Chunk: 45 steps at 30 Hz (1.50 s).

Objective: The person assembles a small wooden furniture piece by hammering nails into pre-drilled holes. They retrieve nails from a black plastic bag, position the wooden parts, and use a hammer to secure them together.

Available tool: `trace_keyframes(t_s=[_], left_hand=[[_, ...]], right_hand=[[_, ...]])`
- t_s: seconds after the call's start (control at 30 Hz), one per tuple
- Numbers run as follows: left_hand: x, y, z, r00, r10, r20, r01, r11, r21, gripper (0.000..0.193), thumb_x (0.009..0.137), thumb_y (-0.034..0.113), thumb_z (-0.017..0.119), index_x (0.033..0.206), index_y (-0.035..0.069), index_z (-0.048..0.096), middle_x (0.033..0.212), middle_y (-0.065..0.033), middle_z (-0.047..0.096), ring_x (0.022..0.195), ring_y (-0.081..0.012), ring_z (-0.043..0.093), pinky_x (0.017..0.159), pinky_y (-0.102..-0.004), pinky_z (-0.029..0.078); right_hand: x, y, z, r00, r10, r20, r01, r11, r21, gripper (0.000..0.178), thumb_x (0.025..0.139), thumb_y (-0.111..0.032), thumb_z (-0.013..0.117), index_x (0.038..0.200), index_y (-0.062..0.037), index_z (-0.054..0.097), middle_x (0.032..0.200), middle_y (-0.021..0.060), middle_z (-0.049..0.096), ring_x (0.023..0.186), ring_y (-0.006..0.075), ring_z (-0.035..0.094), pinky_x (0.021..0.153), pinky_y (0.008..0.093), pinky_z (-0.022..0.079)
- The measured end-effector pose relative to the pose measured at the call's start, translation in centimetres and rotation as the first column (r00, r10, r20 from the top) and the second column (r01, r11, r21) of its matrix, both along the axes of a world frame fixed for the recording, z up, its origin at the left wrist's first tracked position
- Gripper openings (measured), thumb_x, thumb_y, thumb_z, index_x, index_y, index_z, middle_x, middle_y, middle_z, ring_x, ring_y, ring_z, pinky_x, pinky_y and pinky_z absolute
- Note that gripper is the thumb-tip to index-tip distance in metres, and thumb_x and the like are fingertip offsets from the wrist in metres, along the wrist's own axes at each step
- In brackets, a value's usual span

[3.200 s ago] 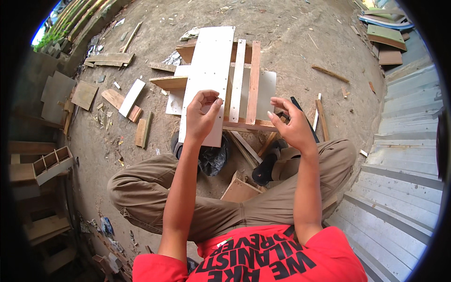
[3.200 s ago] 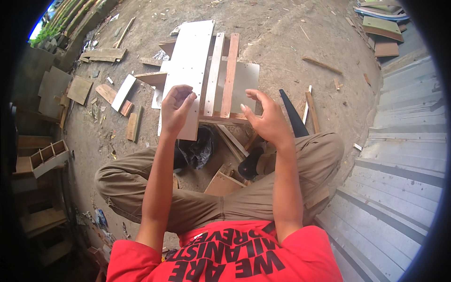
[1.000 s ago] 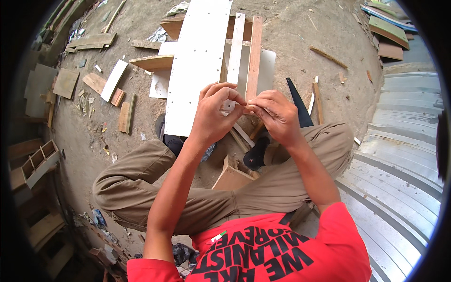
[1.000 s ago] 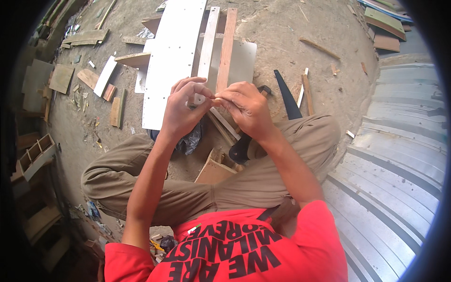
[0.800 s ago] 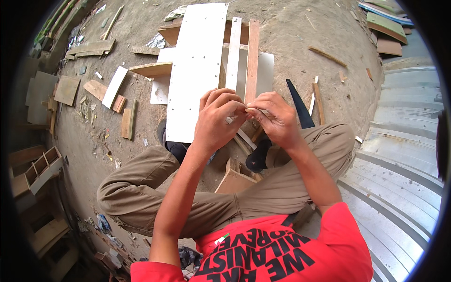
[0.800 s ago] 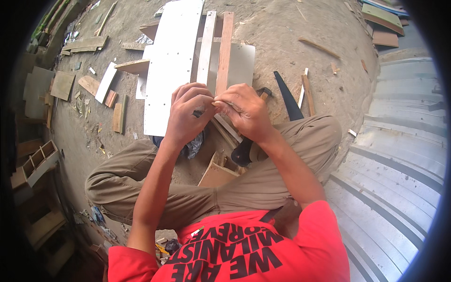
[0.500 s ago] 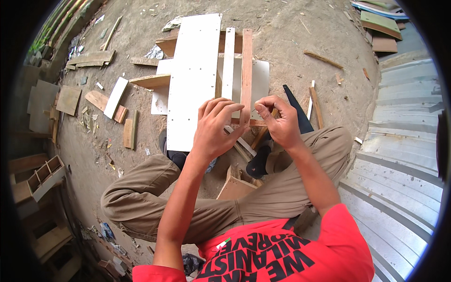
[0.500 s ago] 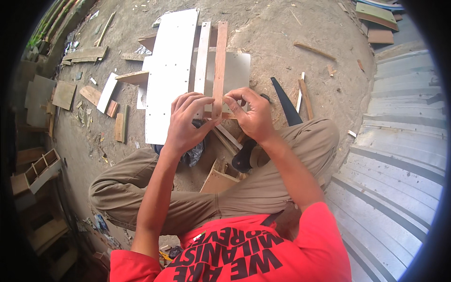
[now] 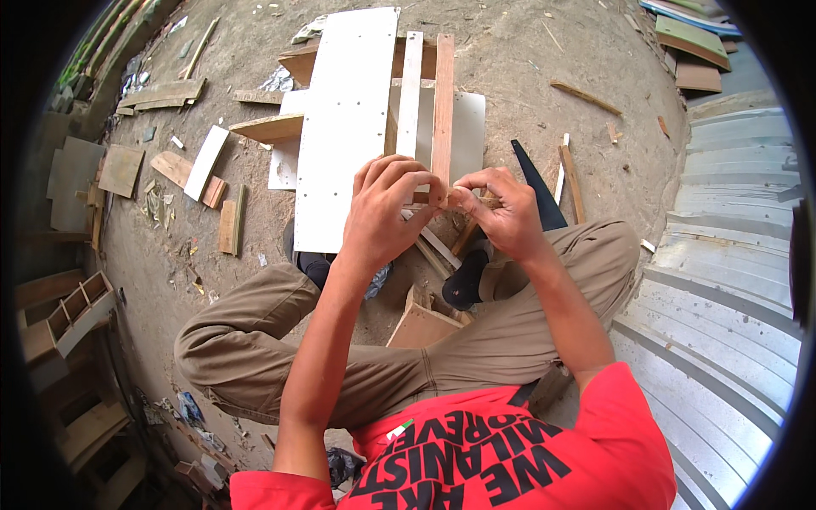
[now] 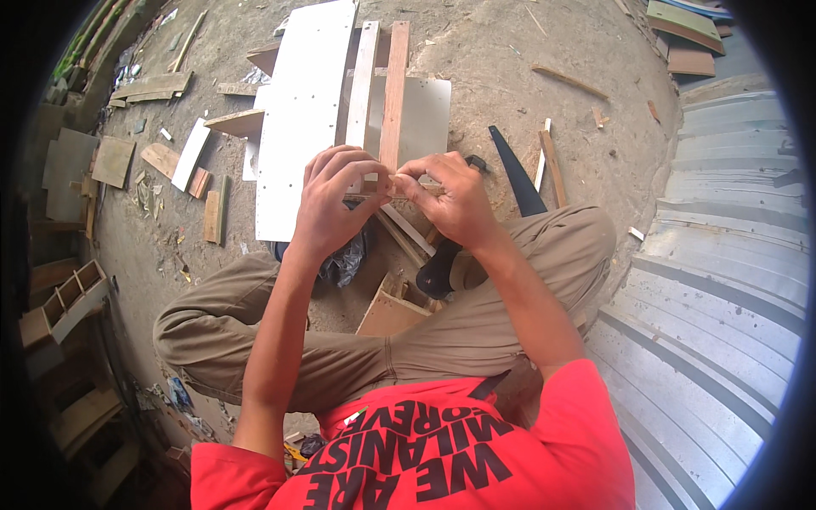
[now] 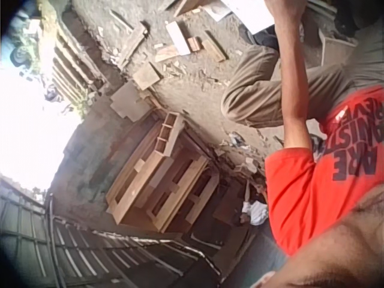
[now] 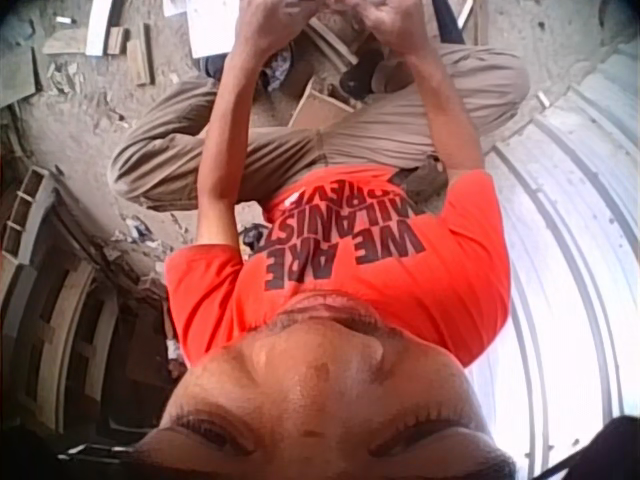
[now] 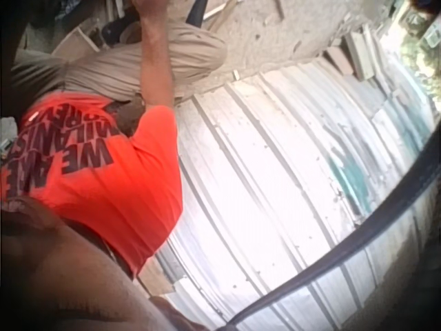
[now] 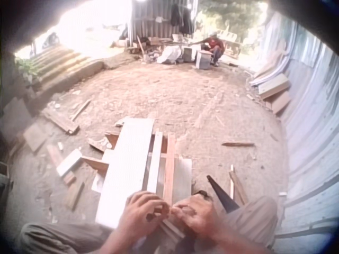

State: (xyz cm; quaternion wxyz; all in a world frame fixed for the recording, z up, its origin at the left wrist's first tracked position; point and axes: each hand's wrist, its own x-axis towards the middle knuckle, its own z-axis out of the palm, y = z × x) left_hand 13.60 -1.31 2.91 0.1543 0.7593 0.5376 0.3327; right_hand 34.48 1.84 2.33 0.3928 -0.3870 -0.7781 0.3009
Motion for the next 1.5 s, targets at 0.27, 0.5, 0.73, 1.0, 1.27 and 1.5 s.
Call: trace_keyframes(t_s=[0.27,0.5,0.73,1.0,1.27,1.5], left_hand=[[0.0,-0.1,-0.1,1.0,0.003,0.016,-0.003,1.0,0.001,0.033,0.074,0.017,0.083,0.105,0.014,0.071,0.114,-0.0014,0.066,0.122,-0.0259,0.054,0.107,-0.0427,0.037],[0.0,-0.2,0.2,0.999,-0.009,0.033,0.01,1.0,-0.015,0.034,0.074,0.016,0.084,0.105,0.014,0.071,0.115,-0.0012,0.066,0.123,-0.0257,0.054,0.108,-0.043,0.037],[0.1,-0.2,-0.1,0.999,0.031,0.037,-0.029,0.999,-0.029,0.032,0.075,0.019,0.082,0.105,0.015,0.07,0.114,-0.0029,0.066,0.122,-0.0242,0.054,0.11,-0.0415,0.035],[-1.8,0.4,-0.9,0.6,0.179,0.78,-0.093,0.984,-0.154,0.023,0.091,0.008,0.07,0.112,0.002,0.065,0.114,-0.0124,0.066,0.111,-0.0234,0.062,0.103,-0.0419,0.048],[-5.5,0.8,-2.3,-0.099,0.212,0.972,-0.258,0.938,-0.231,0.015,0.1,0.007,0.055,0.113,0.001,0.054,0.101,-0.0106,0.063,0.098,-0.0197,0.064,0.098,-0.0401,0.053],[-7.1,-1.2,-1.1,0.906,0.422,-0.045,-0.392,0.873,0.29,0.02,0.088,0.005,0.064,0.108,0.001,0.063,0.11,-0.0151,0.065,0.107,-0.0318,0.062,0.097,-0.0434,0.046]], right_hand=[[-0.6,-0.1,0.4,1.0,-0.005,0.024,0.003,0.995,0.101,0.012,0.086,-0.015,0.076,0.092,-0.0058,0.071,0.087,0.0054,0.072,0.08,0.0232,0.067,0.081,0.0351,0.047],[-0.7,0.1,0.9,0.996,0.024,0.086,-0.04,0.979,0.2,0.012,0.086,-0.013,0.075,0.095,-0.0063,0.071,0.089,0.0055,0.073,0.081,0.0227,0.068,0.081,0.0355,0.047],[-0.6,-0.2,1.0,1.0,-0.005,0.025,0.001,0.985,0.173,0.018,0.084,-0.009,0.075,0.102,-0.0061,0.072,0.094,0.007,0.074,0.085,0.0243,0.068,0.082,0.0347,0.048],[-1.6,0.3,1.3,0.995,-0.06,-0.076,0.059,0.998,-0.016,0.012,0.088,-0.007,0.074,0.099,-0.0038,0.074,0.094,0.0086,0.074,0.084,0.0209,0.068,0.076,0.0317,0.052],[-5.1,1.8,3.1,0.979,0.14,-0.151,-0.159,0.98,-0.12,0.012,0.086,-0.008,0.075,0.096,-0.0016,0.074,0.095,0.011,0.075,0.087,0.0213,0.072,0.076,0.0304,0.054],[-8.6,4.1,2.7,0.959,0.277,-0.055,-0.283,0.934,-0.219,0.016,0.091,-0.017,0.07,0.098,-0.0025,0.074,0.087,0.0126,0.075,0.08,0.0212,0.073,0.074,0.0315,0.054]])
